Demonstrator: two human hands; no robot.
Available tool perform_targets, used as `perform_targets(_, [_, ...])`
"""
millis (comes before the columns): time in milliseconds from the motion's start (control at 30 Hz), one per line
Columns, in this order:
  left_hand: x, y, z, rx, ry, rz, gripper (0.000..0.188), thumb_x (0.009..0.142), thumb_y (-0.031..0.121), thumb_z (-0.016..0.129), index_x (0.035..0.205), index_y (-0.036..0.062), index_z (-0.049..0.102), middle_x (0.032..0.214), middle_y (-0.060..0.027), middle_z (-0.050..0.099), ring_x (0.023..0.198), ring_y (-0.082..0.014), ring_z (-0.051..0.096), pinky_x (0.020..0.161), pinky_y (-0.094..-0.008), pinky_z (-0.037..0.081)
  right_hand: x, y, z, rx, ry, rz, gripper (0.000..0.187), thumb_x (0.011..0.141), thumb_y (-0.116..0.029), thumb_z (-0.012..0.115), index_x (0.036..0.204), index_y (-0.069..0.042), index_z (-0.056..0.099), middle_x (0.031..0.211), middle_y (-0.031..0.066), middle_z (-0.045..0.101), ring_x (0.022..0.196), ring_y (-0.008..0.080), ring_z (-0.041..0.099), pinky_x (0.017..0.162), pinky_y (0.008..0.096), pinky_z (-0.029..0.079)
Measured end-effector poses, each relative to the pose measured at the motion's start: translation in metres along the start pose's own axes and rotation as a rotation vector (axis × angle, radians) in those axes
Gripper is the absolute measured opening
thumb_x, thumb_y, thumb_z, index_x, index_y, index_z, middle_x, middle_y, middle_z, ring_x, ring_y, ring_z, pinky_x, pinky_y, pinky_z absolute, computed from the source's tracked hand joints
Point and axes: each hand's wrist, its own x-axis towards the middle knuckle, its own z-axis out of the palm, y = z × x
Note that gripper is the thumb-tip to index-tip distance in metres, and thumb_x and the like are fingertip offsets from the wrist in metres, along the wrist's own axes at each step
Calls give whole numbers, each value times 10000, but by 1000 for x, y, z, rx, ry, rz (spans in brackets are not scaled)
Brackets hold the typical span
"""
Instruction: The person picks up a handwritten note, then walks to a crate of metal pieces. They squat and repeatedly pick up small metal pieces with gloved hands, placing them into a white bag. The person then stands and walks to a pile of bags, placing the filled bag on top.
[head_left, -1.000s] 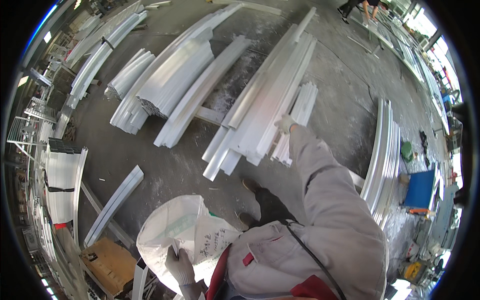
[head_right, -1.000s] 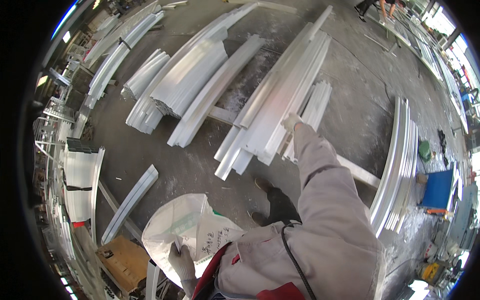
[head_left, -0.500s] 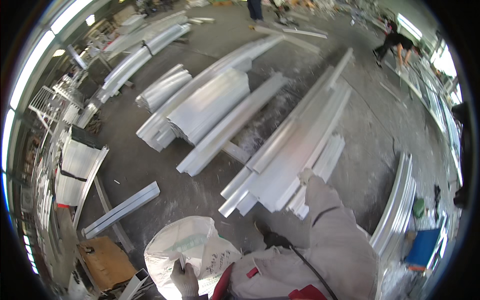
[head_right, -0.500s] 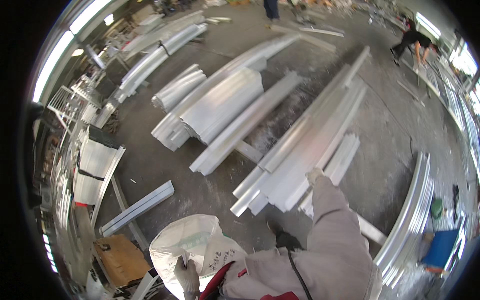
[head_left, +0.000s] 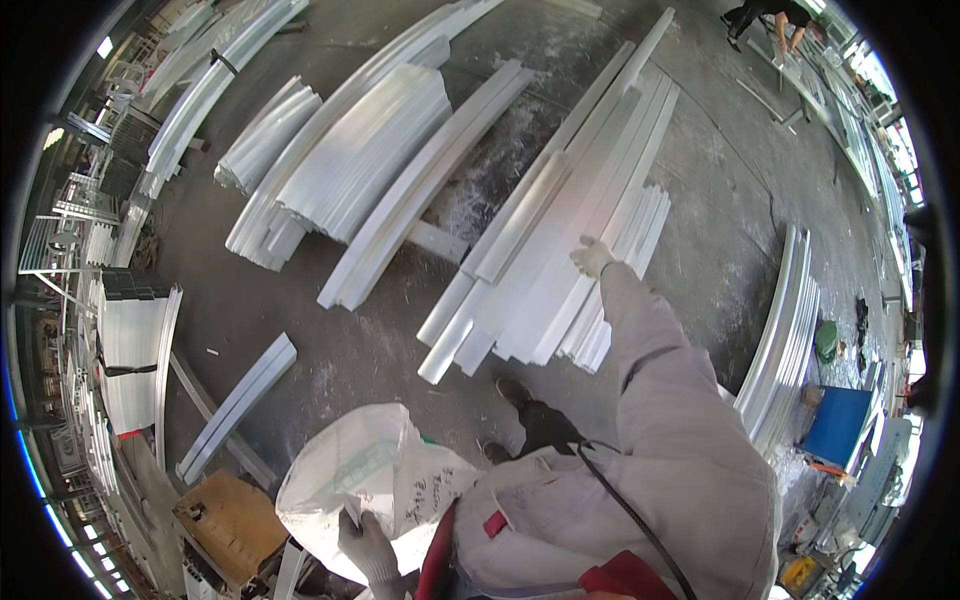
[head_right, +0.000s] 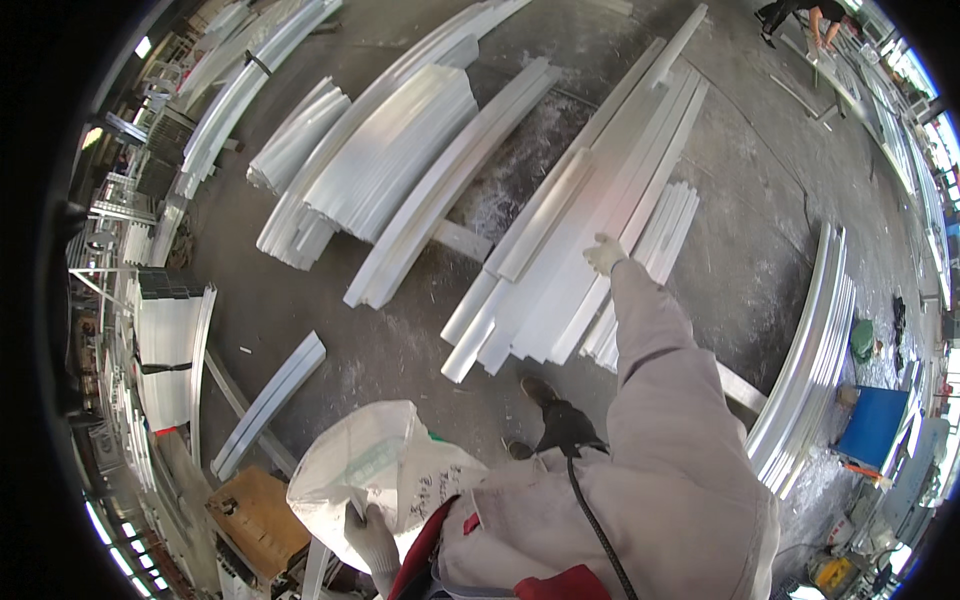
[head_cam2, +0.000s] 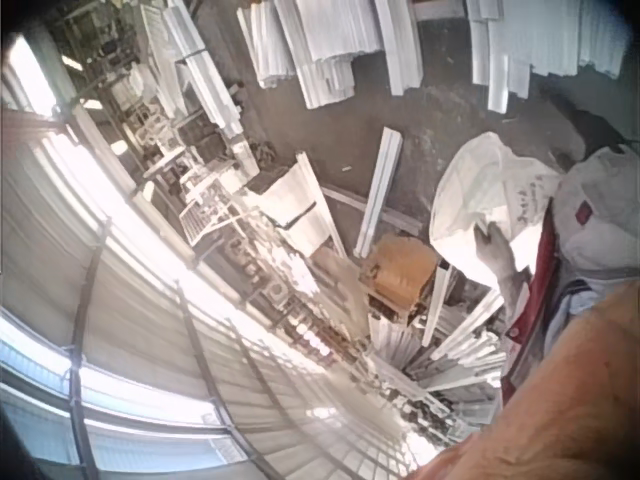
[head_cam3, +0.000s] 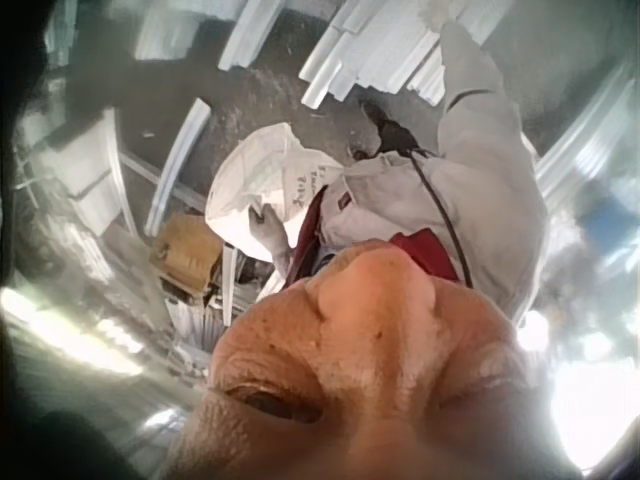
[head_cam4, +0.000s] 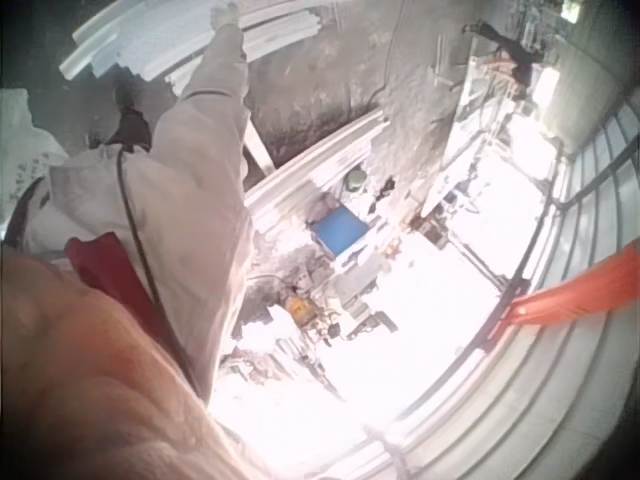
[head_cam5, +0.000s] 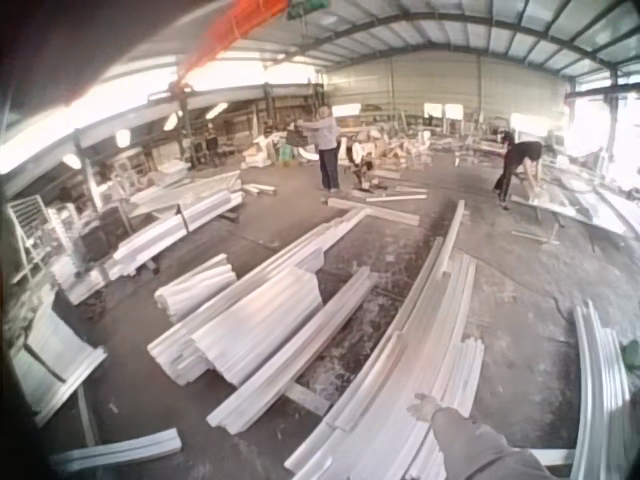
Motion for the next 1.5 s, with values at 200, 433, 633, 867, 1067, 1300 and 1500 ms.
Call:
perform_targets(200, [-11, 10, 9, -134, 65, -77, 355, 990, 63, 581, 1264, -145, 668, 1016, -196, 756, 879, -256, 703, 827, -395, 575, 24, 61, -12, -338, 105, 169, 656, 986, -151, 749, 1600, -91, 527, 1091, 177, 760, 750, 288, 704, 617, 453, 548])
perform_targets(433, [-34, 14, 29, -205, 125, -112, 452, 1010, 86, 611, 1384, -167, 621, 1118, -227, 766, 963, -268, 714, 873, -402, 579, 15, 205, -16, -1085, -359, -303, 554, 908, -149, 813, 1428, -4, 689, 975, 118, 777, 749, 239, 727, 613, 391, 594])
perform_targets(633, [-63, -4, 35, -272, 225, -179, 500, 1017, 96, 624, 1441, -167, 588, 1237, -235, 751, 1077, -279, 720, 951, -389, 574, -87, 240, 9, -627, -176, 266, 403, 891, -153, 811, 1263, -21, 728, 819, 71, 728, 633, 188, 669, 501, 354, 502])
perform_targets(867, [-133, -41, 27, -298, 229, -304, 410, 1045, 79, 609, 1384, -149, 649, 1189, -198, 761, 1042, -250, 701, 941, -368, 563, -79, 214, -7, -940, -325, 8, 600, 989, -260, 788, 1512, -47, 585, 1136, 166, 756, 921, 270, 731, 783, 419, 571])
perform_targets(1067, [-210, -79, 39, -348, 243, -265, 356, 1038, 45, 607, 1330, -147, 679, 1165, -188, 764, 1013, -228, 701, 915, -361, 568, -50, 108, -38, -752, 121, -398, 839, 899, -177, 853, 1619, 54, 491, 1386, 276, 730, 1192, 327, 749, 1023, 415, 600])
perform_targets(1300, [-299, -100, 77, -571, 287, -70, 343, 1005, 11, 557, 1295, -113, 692, 1083, -142, 771, 1005, -208, 713, 903, -345, 567, -156, 140, -111, -882, -178, -278, 591, 1083, -419, 628, 1509, -9, 612, 1450, 149, 728, 1312, 309, 696, 1166, 417, 526])
perform_targets(1500, [-357, -108, 97, -799, 433, -42, 358, 994, -18, 540, 1308, -130, 670, 1122, -165, 760, 1024, -224, 719, 914, -346, 571, -250, 236, -156, -974, -313, -59, 186, 973, -320, 686, 1036, -158, 754, 855, 49, 756, 726, 209, 725, 647, 367, 574])
